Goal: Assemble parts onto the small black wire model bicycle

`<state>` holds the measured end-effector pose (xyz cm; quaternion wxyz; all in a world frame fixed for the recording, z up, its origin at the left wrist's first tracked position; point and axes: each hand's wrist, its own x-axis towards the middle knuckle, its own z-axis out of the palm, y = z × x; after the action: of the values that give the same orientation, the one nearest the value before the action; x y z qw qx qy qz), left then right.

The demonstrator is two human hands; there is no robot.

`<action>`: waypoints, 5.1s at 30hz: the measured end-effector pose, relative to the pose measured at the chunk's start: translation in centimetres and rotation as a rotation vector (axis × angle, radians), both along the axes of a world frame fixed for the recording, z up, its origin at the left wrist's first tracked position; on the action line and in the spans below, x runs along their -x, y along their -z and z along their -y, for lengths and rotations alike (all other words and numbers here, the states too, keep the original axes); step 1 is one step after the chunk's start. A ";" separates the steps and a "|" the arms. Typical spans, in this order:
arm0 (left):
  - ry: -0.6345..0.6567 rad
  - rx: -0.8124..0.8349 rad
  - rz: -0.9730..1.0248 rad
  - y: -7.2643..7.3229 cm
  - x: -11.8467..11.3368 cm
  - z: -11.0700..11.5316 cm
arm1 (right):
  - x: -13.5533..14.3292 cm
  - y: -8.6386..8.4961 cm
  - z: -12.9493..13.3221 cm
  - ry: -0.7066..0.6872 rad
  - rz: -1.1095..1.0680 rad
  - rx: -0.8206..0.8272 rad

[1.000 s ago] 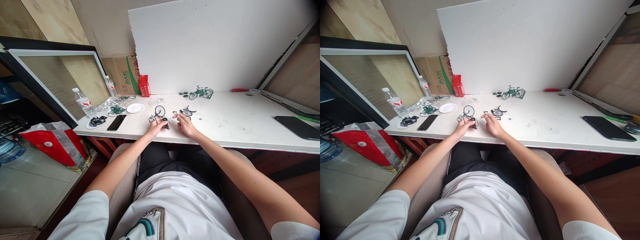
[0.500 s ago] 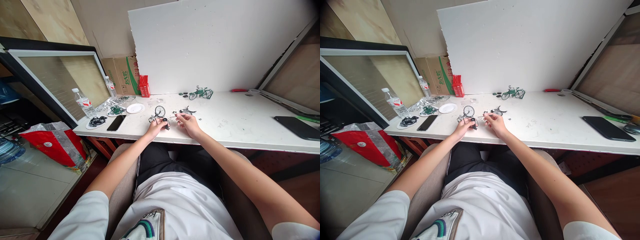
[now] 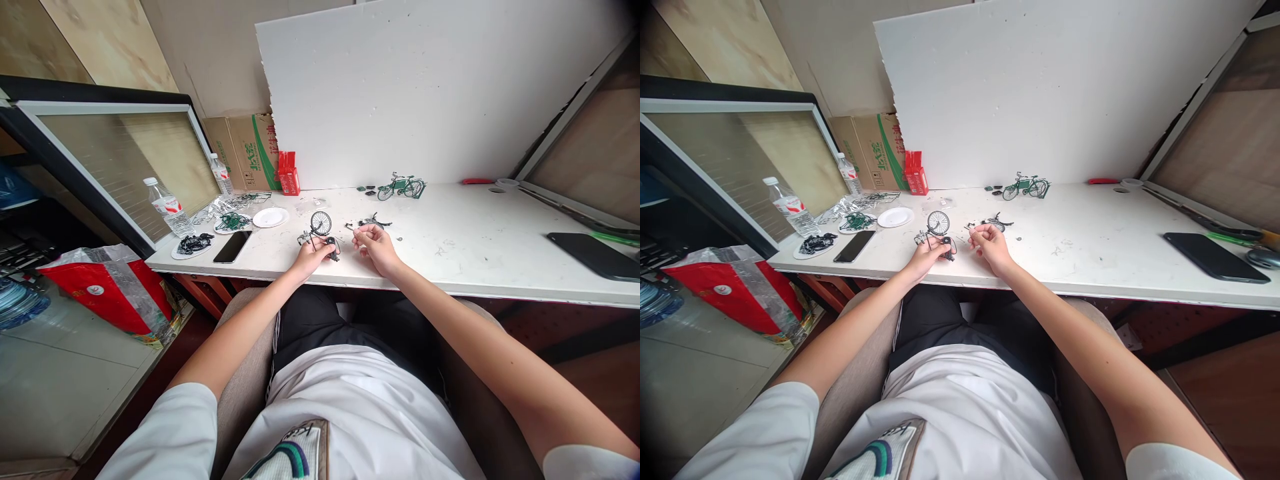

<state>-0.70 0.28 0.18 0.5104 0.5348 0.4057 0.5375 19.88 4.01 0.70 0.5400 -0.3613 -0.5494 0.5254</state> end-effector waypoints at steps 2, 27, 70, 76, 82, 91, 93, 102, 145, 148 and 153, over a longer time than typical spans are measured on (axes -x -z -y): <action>0.014 -0.010 -0.002 -0.1 0.0 0.1 | -0.1 0.0 0.0 -0.014 -0.017 0.000; 0.090 -0.080 -0.043 0.1 0.2 0.1 | 0.3 -0.8 1.2 -0.101 0.197 -0.070; 0.131 -0.090 0.052 1.4 0.4 -1.0 | 0.3 -0.5 1.1 -0.184 0.398 -0.261; 0.128 -0.101 0.040 1.3 0.3 -0.9 | 0.4 -0.8 1.4 -0.193 0.426 -0.231; 0.107 -0.083 0.031 1.3 0.2 -0.9 | 0.5 -0.9 1.6 -0.184 0.441 -0.219; 0.110 -0.078 0.040 1.1 0.3 -0.7 | 0.5 -0.8 1.4 -0.195 0.459 -0.227; 0.100 -0.068 0.050 1.1 0.3 -0.7 | 0.5 -0.9 1.4 -0.199 0.466 -0.229; 0.074 -0.042 0.076 0.9 0.1 -0.6 | 0.6 -1.2 1.7 -0.200 0.459 -0.252; 0.150 -0.066 0.052 0.1 0.2 -0.2 | 2.0 -3.5 -10.0 0.072 1.651 -0.370; 0.149 -0.058 0.067 0.3 0.1 -0.3 | 2.0 -3.3 -10.3 0.088 1.595 -0.356; 0.133 -0.043 0.097 0.3 0.0 -0.4 | 1.2 -3.5 -10.1 0.157 1.393 -0.325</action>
<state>-0.71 0.67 -0.14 0.5525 0.5448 0.3322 0.5363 18.68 14.13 4.24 0.1472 -0.5662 -0.8098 0.0441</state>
